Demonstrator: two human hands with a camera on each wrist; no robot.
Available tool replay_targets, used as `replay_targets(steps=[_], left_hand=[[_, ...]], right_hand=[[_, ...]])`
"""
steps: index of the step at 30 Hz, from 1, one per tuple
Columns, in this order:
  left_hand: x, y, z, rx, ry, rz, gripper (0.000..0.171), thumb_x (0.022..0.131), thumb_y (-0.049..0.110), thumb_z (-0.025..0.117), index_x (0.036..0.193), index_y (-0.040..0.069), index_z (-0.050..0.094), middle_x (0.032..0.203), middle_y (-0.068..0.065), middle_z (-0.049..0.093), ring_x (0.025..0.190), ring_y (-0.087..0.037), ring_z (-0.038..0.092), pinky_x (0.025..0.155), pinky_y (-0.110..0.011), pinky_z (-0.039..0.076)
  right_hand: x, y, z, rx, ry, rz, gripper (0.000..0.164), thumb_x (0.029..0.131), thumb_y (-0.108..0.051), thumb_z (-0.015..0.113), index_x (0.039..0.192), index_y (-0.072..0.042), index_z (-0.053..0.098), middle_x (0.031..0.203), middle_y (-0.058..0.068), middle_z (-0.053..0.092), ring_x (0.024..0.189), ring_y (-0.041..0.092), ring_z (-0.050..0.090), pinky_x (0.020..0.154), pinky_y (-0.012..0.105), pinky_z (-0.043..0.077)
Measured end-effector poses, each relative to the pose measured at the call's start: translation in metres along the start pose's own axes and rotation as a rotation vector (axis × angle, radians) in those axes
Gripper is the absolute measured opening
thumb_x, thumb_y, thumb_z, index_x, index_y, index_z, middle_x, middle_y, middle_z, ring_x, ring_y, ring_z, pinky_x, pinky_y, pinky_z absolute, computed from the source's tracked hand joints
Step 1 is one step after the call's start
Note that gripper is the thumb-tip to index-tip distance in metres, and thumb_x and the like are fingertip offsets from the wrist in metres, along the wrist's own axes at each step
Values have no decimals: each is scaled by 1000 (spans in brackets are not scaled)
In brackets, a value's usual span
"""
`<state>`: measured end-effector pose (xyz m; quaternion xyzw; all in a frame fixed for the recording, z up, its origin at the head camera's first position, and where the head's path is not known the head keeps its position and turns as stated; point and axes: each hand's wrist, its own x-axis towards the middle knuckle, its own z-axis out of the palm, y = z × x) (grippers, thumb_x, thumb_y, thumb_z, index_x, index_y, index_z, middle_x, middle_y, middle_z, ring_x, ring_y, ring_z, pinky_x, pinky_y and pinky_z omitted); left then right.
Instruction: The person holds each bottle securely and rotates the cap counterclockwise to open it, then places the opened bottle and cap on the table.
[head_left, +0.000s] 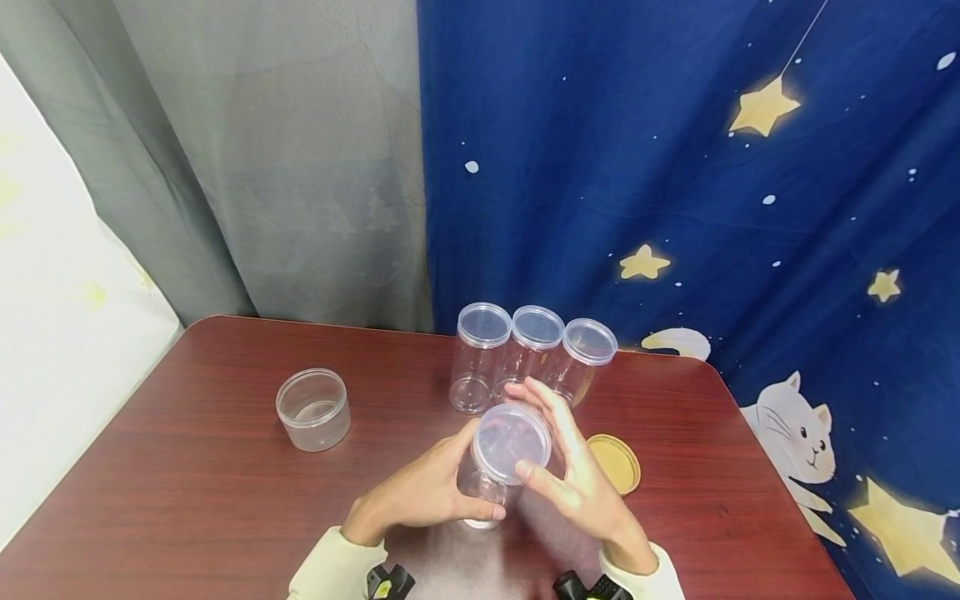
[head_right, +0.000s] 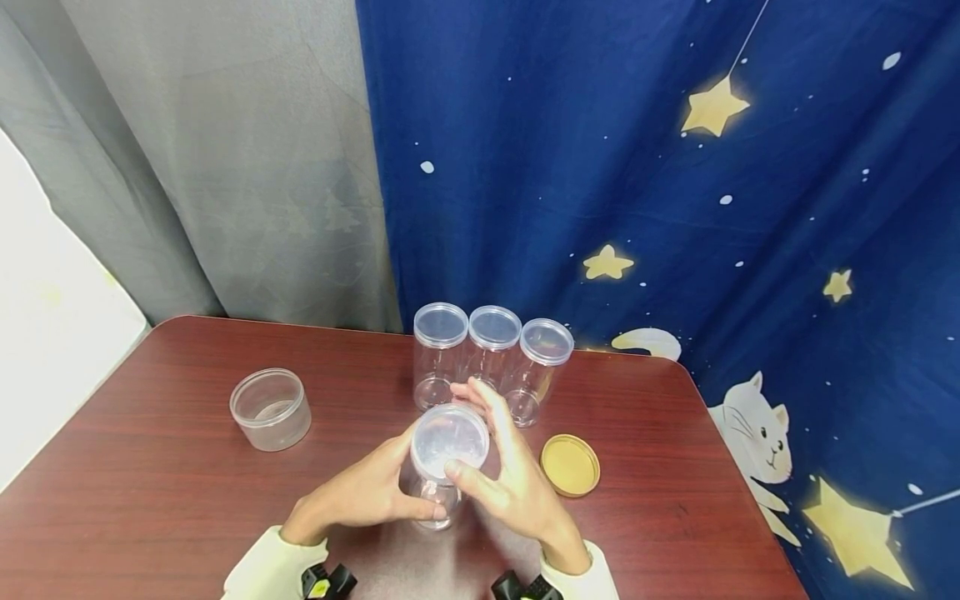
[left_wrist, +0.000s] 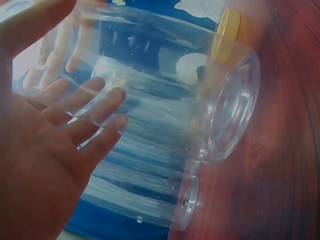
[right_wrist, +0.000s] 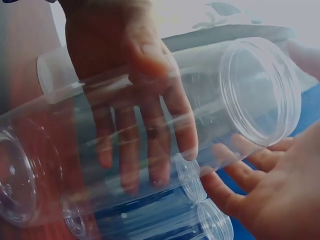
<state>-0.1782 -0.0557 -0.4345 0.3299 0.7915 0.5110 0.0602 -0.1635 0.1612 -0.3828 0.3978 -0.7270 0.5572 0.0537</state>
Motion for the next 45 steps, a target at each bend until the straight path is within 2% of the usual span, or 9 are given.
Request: replay_targets(steps=[5,7,10,14,18,21,29,39,45], left_hand=[[1,2,1,33,62,-36,92,72,37,88,147,32,35,129,13,57,117,-7,55,103,-36,45],[1,2,1,49,85,-53,92,71,37,88,146,30,36,128,13,58,116,-7,56,102,-37,46],[2,3,1,66,110,-71,91,71,37,89,146,29,37,128,12,59,115,-7,57,100,-37,47],[3,1,2,89,127,-77,90,71,41,88,145,28,38,127,11,59,114,-7,57,98,-37,48],[3,-1,4,101,133,-82,91,71,45,87,146,30,37,129,12,58,115,-6,56,98,-38,48],[3,-1,4,96,134,-85,91,72,45,87,146,32,36,130,12,58,116,-6,56,99,-39,48],[2,-1,3,82,130,-84,91,71,46,86,146,35,36,128,13,58,114,-6,56,99,-39,48],[2,0,2,82,109,-64,95,71,46,87,147,39,32,132,14,56,119,-6,54,102,-41,46],[1,1,1,73,87,-44,96,71,41,88,148,36,32,133,13,56,120,-6,54,104,-40,45]], right_hand=[[-1,1,2,-85,80,41,76,90,-10,70,152,-7,27,147,21,44,136,21,46,111,23,36],[0,-1,4,-131,107,70,78,87,-13,75,152,-9,30,146,18,47,133,18,48,109,23,39],[0,-2,7,-165,141,108,82,82,-10,80,150,-10,34,144,15,51,130,17,51,107,22,41],[1,-3,10,-235,190,150,86,76,-9,85,147,-13,39,141,8,54,124,18,56,102,21,44],[2,-5,13,-368,221,178,84,72,-20,88,144,-19,44,138,-2,58,118,17,60,98,26,46],[3,-6,14,-416,225,184,82,71,-28,90,141,-21,48,135,-5,60,116,15,60,98,30,46],[4,-6,15,-438,225,191,83,68,-33,92,139,-24,50,132,-7,61,113,14,62,94,33,49],[4,-9,11,-409,155,194,81,72,-29,90,142,-19,49,137,-5,57,122,12,57,104,27,43],[4,-10,9,-388,113,169,80,75,-25,88,144,-18,48,140,-2,55,126,15,54,107,24,40]])
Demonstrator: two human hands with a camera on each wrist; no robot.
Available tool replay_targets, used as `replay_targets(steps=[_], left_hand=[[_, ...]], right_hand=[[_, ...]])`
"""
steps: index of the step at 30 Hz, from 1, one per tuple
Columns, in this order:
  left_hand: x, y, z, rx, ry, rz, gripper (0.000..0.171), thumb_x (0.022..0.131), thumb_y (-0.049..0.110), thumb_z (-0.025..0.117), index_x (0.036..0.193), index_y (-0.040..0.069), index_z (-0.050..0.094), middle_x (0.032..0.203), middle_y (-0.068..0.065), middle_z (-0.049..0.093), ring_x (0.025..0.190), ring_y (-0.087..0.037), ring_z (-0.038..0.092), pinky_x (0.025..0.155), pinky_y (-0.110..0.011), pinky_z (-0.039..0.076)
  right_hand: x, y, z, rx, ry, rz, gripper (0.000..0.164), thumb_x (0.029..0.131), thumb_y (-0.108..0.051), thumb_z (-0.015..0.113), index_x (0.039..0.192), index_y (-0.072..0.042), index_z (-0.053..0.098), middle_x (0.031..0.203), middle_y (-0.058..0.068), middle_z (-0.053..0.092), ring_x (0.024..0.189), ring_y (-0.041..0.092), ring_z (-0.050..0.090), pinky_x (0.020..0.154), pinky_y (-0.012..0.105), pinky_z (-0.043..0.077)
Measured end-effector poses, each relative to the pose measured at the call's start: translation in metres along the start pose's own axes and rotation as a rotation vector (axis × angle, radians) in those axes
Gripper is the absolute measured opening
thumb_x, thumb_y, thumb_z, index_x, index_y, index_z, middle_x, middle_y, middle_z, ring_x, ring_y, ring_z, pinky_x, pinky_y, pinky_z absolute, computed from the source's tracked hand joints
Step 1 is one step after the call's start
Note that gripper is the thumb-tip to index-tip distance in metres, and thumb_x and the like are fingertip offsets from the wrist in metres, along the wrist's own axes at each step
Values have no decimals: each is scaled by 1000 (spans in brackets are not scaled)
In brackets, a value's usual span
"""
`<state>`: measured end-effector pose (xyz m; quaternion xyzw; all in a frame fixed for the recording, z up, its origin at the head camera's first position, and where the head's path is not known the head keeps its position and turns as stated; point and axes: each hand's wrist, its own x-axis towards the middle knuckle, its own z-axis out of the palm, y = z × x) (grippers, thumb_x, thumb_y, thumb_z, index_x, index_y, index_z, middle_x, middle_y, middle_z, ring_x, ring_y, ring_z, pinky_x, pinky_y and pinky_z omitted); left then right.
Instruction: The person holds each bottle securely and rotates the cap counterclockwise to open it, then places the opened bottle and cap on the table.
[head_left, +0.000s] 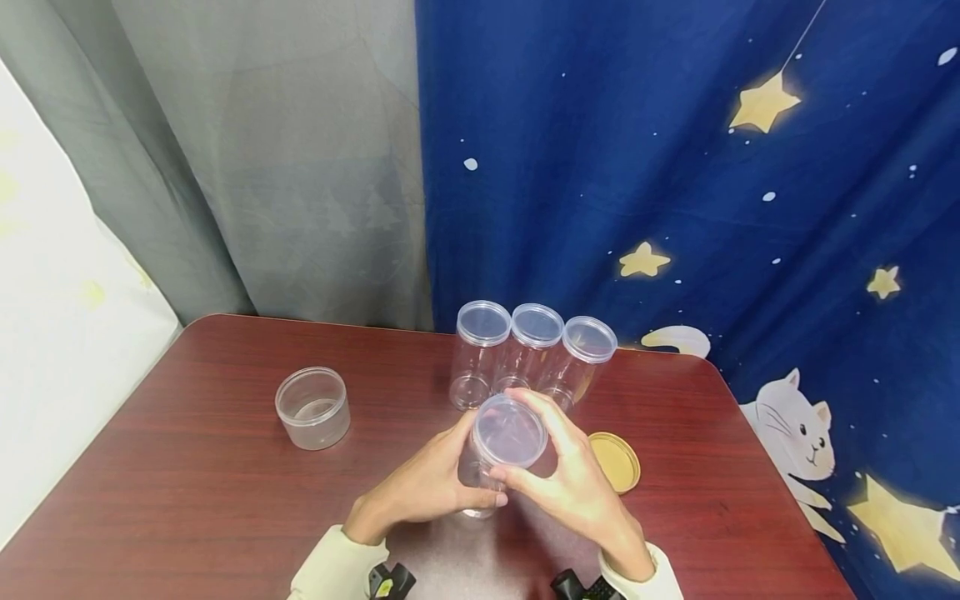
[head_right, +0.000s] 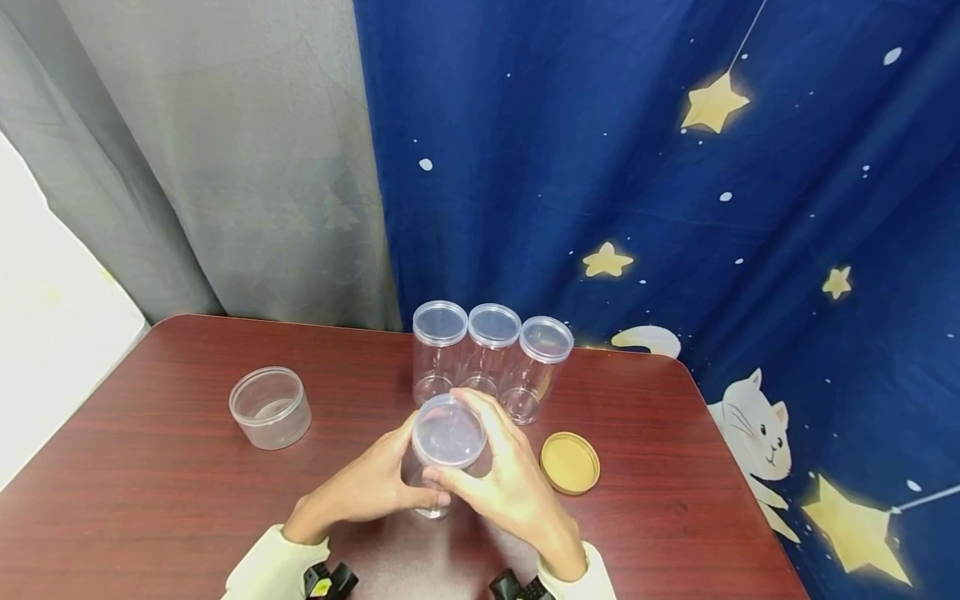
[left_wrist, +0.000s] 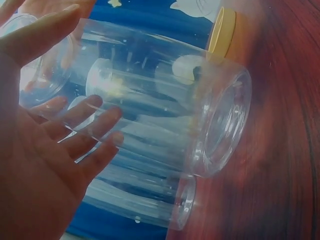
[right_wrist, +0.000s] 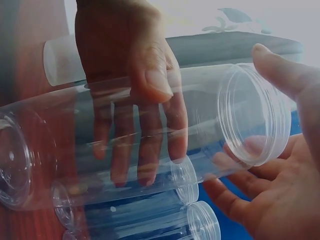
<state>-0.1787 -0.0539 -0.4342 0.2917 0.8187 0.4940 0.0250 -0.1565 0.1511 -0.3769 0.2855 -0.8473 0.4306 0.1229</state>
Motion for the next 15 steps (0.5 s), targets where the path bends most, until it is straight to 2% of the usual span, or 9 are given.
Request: replay_targets(steps=[8,15], left_hand=[[-1,0,-1,-7,-39,5,95,72,46,86,149,35,32,134,14,55,122,-6,53,105,-39,44],[-1,-1,-1,-21,-58,25,99,71,38,88,150,39,28,137,15,53,125,-6,52,108,-39,42]], right_hand=[[0,2,-3,67,-39,-42,78,77,-20,86,144,-17,46,142,2,54,129,17,51,108,24,39],[-1,3,-5,109,-77,-51,79,77,-17,85,146,-17,45,144,-1,52,132,17,49,109,26,38]])
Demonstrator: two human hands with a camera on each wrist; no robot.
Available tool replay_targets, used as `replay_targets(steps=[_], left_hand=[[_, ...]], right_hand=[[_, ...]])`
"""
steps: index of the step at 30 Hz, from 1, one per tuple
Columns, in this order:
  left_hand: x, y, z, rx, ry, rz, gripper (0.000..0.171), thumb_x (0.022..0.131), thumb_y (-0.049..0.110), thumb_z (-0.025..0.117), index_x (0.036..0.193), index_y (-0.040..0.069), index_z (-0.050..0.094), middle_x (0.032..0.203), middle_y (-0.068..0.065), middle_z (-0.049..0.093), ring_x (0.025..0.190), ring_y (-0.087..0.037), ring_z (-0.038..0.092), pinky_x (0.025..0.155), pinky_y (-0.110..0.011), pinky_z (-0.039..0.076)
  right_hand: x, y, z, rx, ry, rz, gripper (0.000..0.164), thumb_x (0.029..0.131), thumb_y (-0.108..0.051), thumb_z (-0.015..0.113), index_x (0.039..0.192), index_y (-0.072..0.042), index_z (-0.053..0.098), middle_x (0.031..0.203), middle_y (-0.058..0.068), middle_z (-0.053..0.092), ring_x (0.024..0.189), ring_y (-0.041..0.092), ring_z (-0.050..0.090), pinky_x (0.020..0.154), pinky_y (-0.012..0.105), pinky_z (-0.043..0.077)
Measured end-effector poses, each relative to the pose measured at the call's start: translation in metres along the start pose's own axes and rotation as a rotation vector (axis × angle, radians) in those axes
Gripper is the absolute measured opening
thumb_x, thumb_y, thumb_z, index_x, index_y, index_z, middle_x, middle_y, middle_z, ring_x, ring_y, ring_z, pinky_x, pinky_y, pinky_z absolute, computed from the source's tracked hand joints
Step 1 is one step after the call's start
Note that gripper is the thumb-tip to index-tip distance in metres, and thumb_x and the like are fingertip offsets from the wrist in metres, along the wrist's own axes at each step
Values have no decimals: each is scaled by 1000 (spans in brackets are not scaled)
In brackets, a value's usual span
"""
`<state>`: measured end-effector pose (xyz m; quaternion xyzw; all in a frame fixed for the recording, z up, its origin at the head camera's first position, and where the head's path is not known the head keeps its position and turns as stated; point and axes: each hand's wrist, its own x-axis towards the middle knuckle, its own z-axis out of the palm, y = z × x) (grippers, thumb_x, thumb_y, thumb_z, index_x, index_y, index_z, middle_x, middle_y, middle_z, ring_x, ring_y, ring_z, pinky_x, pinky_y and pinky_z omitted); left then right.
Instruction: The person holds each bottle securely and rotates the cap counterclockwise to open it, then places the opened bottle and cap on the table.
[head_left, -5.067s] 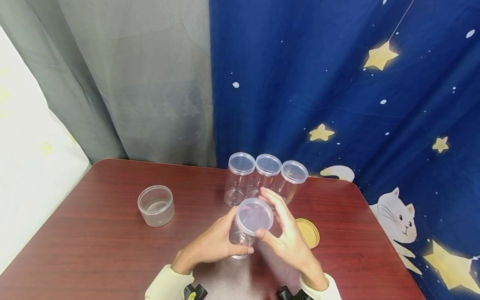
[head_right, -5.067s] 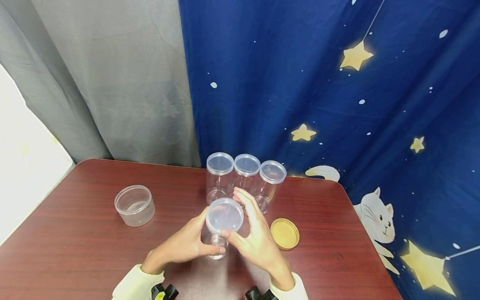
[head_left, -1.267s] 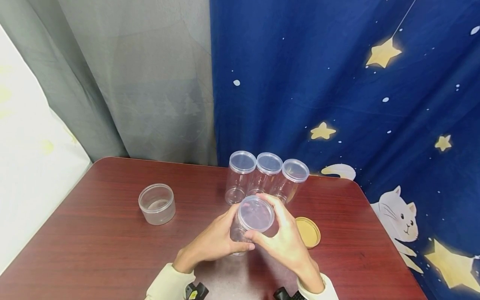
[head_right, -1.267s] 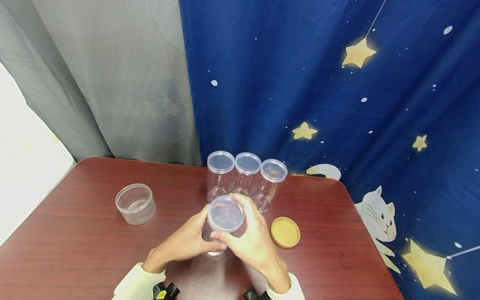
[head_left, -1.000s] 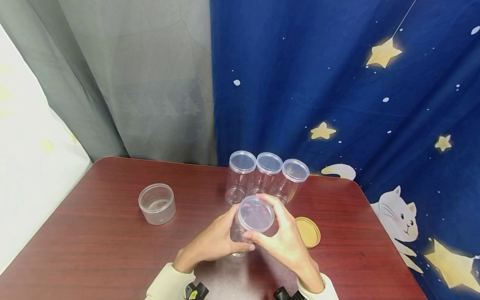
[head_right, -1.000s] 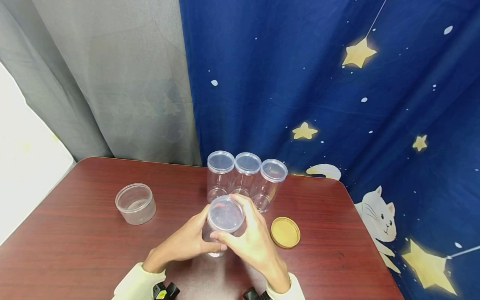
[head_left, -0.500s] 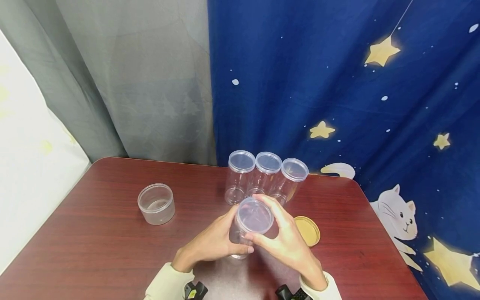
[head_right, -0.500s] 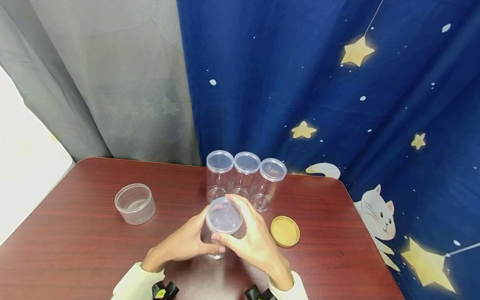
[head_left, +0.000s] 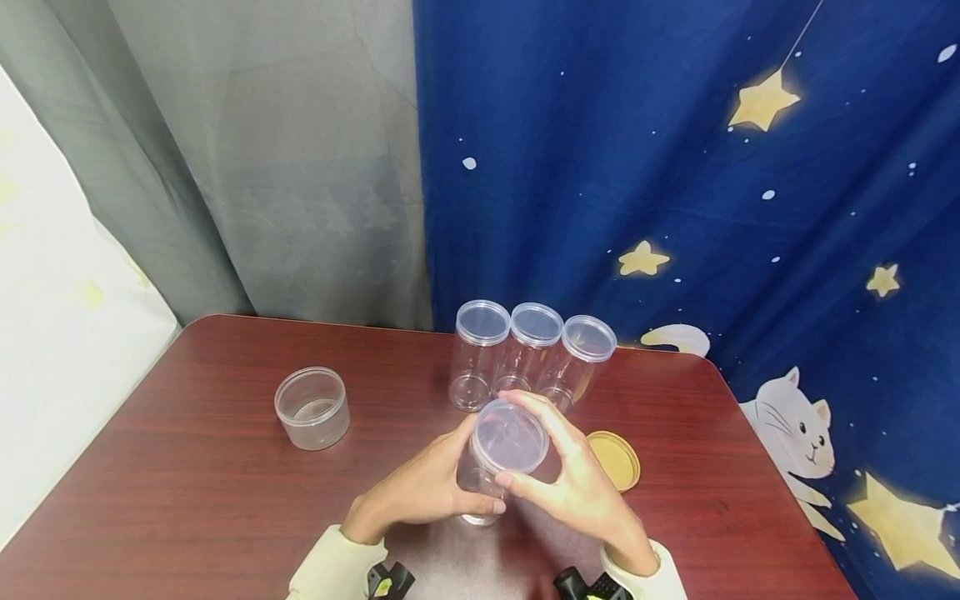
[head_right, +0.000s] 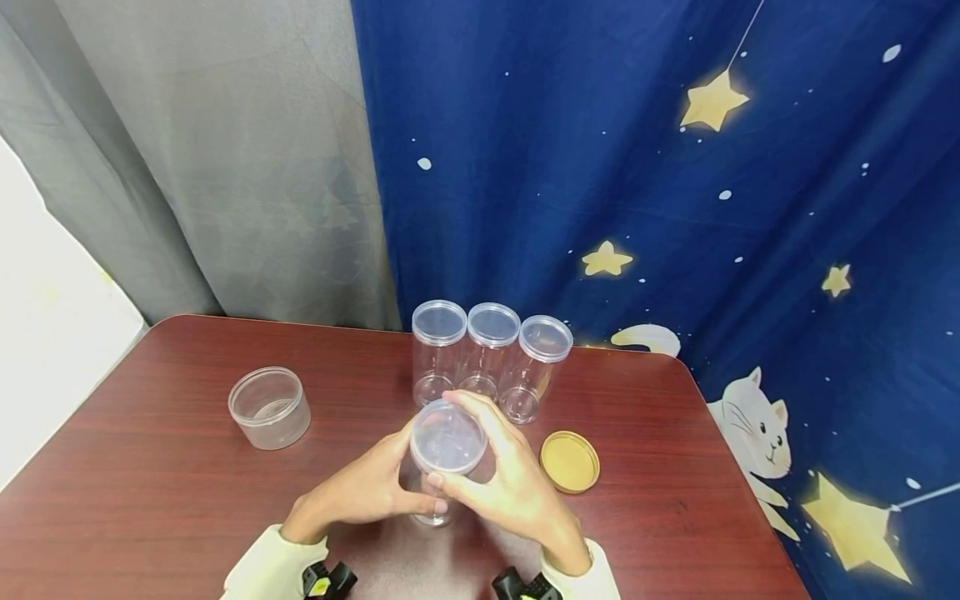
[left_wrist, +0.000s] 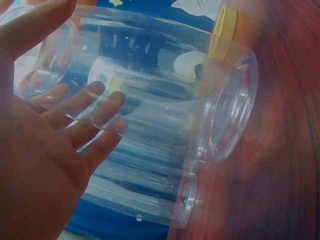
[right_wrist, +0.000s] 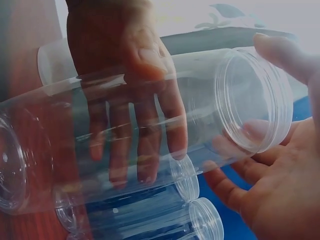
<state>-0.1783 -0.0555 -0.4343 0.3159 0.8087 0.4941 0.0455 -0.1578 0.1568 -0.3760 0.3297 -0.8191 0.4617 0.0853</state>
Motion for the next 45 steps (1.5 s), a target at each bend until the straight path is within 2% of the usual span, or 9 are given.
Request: replay_targets(steps=[3,7,18,23,27,31,34,38,45], left_hand=[[0,0,-1,-11,-14,7,102,71,37,89,151,40,24,137,14,53,125,-7,52,108,-39,41],[-1,1,-1,-20,-37,3,103,73,43,87,152,40,22,135,13,55,123,-7,53,107,-39,43],[-1,0,-1,-31,-64,21,97,73,42,87,150,38,27,132,13,57,121,-6,54,107,-36,42],[-1,0,-1,-28,-49,18,97,72,37,88,149,36,29,135,13,55,124,-7,52,109,-37,41],[0,0,0,-13,-16,20,97,72,37,89,149,37,30,137,14,53,124,-7,52,108,-37,42],[0,-1,1,18,24,10,94,72,41,88,147,38,32,135,15,54,121,-6,53,105,-37,44],[1,-1,2,38,41,-3,92,72,42,88,146,38,34,133,16,55,120,-5,54,103,-37,45],[1,-1,2,70,57,-9,91,72,43,87,146,36,35,133,14,55,119,-5,54,102,-37,46],[1,-1,2,97,66,-10,91,72,42,87,146,33,36,132,13,56,118,-5,55,101,-37,47]], right_hand=[[0,1,-1,17,-13,-25,79,78,-14,83,146,-15,44,145,1,51,133,18,48,110,25,37],[-1,3,-2,47,-29,-70,78,79,-11,82,146,-10,43,146,3,51,133,19,48,111,24,35],[-1,5,-4,88,-77,-151,79,80,-8,76,149,-4,37,148,8,47,134,21,47,113,25,33],[-1,6,-5,66,-64,-141,82,80,-12,77,150,-3,34,155,12,37,142,23,37,116,23,28],[0,8,-3,25,-11,-159,80,86,-28,76,150,-4,35,155,13,34,143,26,34,116,23,27],[0,8,-2,-55,41,-110,80,87,-46,73,150,-12,38,153,6,40,138,22,40,113,22,31],[0,7,-1,-107,65,-58,81,83,-43,78,149,-17,40,150,2,43,135,19,44,111,22,34],[0,5,0,-159,95,-34,79,76,-32,85,144,-17,48,145,3,47,132,19,46,109,23,36],[-1,2,1,-227,109,8,77,73,-33,88,140,-20,52,139,-1,52,128,16,49,104,29,40]])
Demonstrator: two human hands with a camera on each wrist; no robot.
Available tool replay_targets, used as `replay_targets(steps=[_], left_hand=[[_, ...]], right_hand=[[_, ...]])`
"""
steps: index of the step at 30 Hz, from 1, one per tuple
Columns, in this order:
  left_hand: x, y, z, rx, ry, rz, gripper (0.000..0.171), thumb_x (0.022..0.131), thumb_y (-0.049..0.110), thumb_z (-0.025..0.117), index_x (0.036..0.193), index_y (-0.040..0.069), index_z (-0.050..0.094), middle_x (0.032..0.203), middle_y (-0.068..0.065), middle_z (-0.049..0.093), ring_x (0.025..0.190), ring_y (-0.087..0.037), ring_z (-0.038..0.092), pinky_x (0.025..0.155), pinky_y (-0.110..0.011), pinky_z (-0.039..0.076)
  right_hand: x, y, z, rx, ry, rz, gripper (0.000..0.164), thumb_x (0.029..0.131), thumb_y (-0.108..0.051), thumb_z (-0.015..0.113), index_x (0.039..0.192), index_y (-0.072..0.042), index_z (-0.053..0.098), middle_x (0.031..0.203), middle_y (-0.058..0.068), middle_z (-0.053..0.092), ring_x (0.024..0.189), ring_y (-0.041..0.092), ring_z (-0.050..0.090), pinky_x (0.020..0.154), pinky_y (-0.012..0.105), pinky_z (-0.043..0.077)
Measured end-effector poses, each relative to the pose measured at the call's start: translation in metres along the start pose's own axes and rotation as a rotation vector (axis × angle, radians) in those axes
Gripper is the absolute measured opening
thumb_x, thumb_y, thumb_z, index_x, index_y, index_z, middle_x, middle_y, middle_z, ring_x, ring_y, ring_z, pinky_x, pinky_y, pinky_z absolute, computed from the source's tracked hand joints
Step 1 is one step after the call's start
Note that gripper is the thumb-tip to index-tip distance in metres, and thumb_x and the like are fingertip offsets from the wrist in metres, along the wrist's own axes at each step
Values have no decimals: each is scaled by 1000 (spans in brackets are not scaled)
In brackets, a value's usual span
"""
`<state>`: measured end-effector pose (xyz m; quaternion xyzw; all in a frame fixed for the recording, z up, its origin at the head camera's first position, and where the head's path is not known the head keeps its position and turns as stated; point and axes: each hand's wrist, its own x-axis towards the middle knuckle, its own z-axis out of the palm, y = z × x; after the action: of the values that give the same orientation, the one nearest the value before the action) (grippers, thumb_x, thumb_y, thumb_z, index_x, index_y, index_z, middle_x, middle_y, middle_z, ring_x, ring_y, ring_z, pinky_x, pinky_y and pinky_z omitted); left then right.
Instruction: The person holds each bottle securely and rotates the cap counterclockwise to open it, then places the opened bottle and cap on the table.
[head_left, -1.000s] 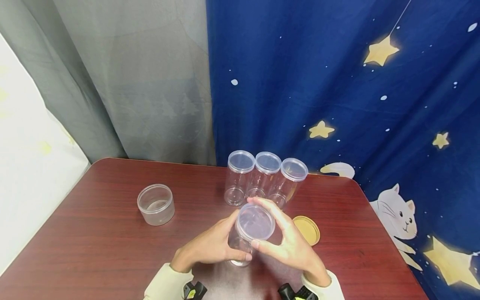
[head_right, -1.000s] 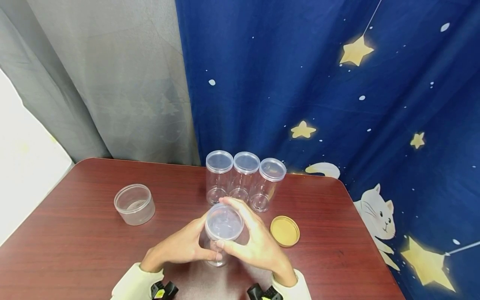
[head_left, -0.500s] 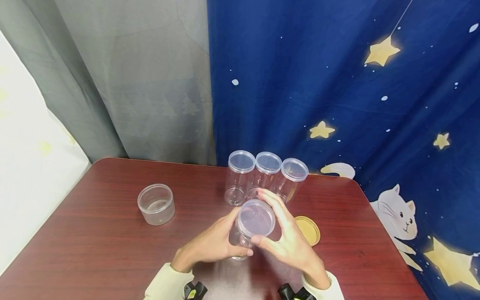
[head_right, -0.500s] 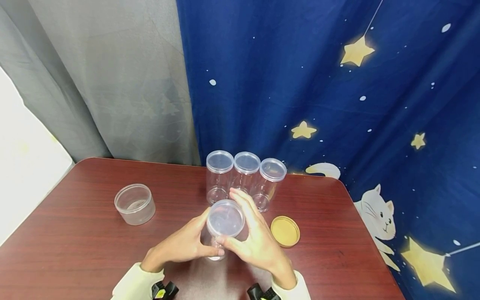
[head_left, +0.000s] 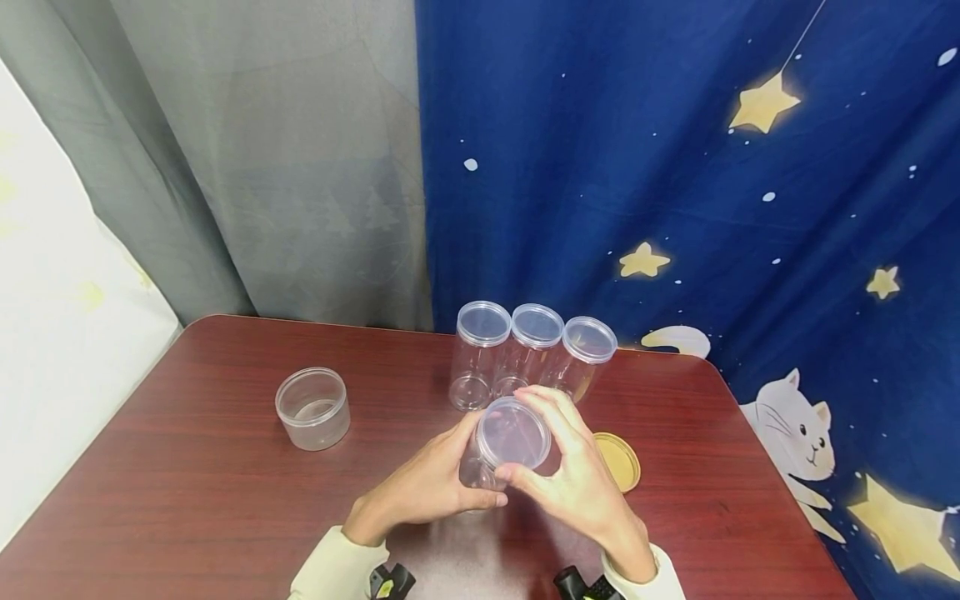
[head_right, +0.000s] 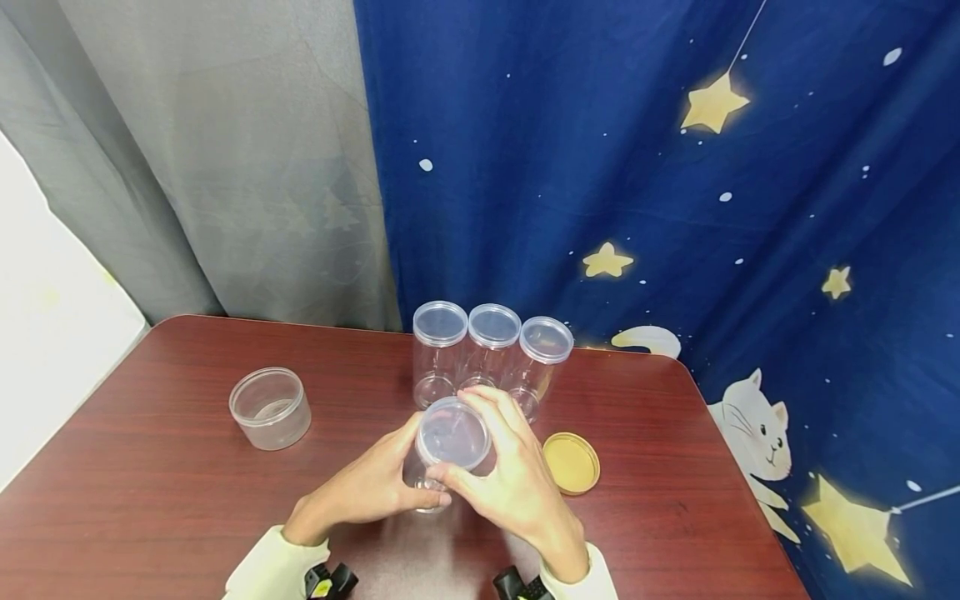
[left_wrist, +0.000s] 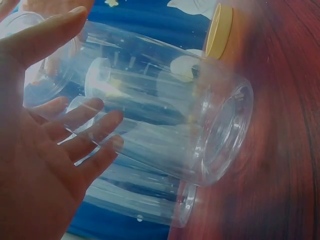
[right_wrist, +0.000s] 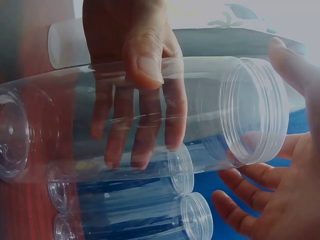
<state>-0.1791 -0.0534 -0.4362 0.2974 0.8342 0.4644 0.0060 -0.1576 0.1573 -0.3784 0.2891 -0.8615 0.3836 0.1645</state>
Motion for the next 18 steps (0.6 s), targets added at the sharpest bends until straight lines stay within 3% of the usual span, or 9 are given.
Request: replay_targets(steps=[8,18], left_hand=[[0,-1,1,-7,-9,-7,91,72,43,87,146,35,35,133,14,54,119,-5,54,103,-38,46],[0,-2,1,-18,-22,-14,93,71,45,87,147,37,33,132,15,55,119,-4,54,102,-38,46]], right_hand=[[0,1,0,-59,10,-16,80,73,-41,87,142,-22,52,136,-4,55,125,16,50,99,37,44],[0,0,-2,-54,-14,-31,78,72,-40,87,140,-20,54,136,-4,57,124,14,48,97,34,44]])
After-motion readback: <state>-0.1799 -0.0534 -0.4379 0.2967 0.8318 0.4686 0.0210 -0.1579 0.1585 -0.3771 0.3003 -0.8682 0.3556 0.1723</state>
